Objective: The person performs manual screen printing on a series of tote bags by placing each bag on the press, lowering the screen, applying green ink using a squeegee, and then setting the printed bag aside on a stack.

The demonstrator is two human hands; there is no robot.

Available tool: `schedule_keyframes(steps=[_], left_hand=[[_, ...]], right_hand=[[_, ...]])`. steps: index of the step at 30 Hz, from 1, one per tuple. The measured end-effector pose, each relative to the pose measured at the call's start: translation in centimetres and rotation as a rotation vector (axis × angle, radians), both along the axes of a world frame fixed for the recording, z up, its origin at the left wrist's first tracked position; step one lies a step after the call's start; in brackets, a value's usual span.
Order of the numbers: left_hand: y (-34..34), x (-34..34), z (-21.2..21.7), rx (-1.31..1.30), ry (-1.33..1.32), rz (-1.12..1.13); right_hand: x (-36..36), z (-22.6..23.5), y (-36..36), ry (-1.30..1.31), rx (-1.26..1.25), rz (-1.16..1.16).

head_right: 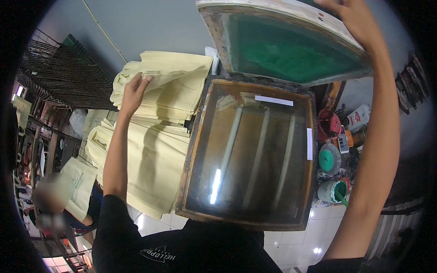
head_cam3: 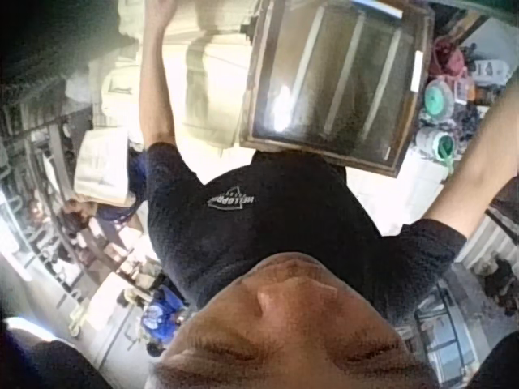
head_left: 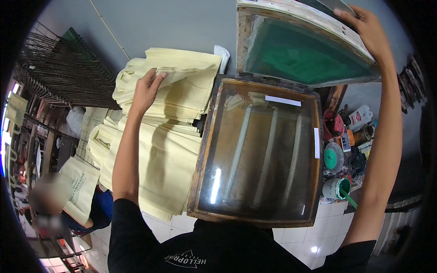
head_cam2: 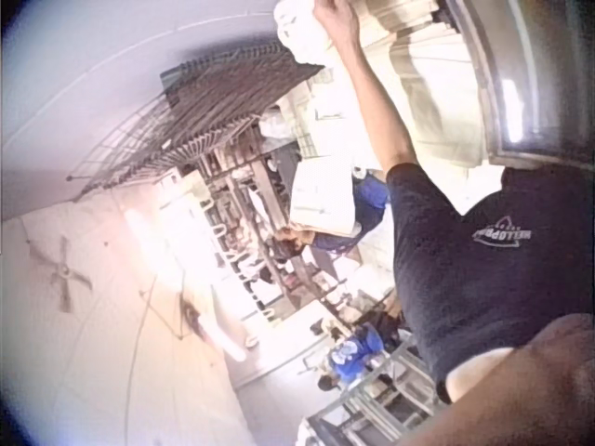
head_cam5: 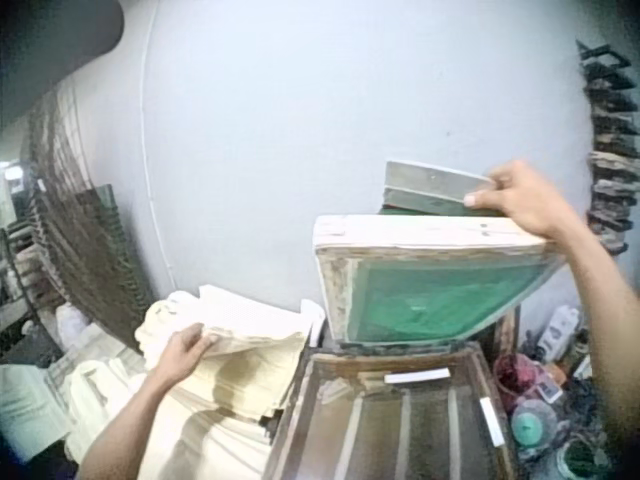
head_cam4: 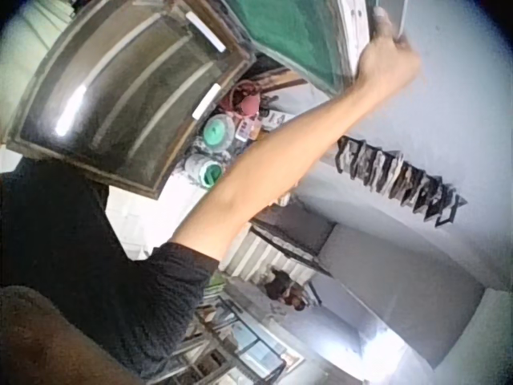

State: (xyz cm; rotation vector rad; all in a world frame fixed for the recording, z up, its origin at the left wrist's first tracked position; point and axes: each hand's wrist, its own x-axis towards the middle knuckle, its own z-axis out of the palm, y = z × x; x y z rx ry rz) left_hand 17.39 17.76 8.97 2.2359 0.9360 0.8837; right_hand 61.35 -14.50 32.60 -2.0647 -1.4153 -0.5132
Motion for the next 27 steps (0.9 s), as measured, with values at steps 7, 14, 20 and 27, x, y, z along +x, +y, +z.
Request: schedule_keyframes(steps=[7,14,20,27], left_hand=[[-20.0,2.0,-5.4,-0.212,0.366,-0.342],[-36.4,13.2,-16.7,0.068,0.087,-0.795],[-39.7,18.8,-16.3,0.140,0.114,-0.734],[-34.1,25.8,-11.8,-0.176,0.094,-0.503]], right_hand=[[-4.5,0.5,-0.2,0.073,0.100,-0.016],[-1.7,0.3,0.1,-0.062,0.059,0.055],[-2.1,0.3,-0.6,-0.095,0.008,0.093],[-2.4,-0.1,-1.8,-0.099,-0.012,0.159]])
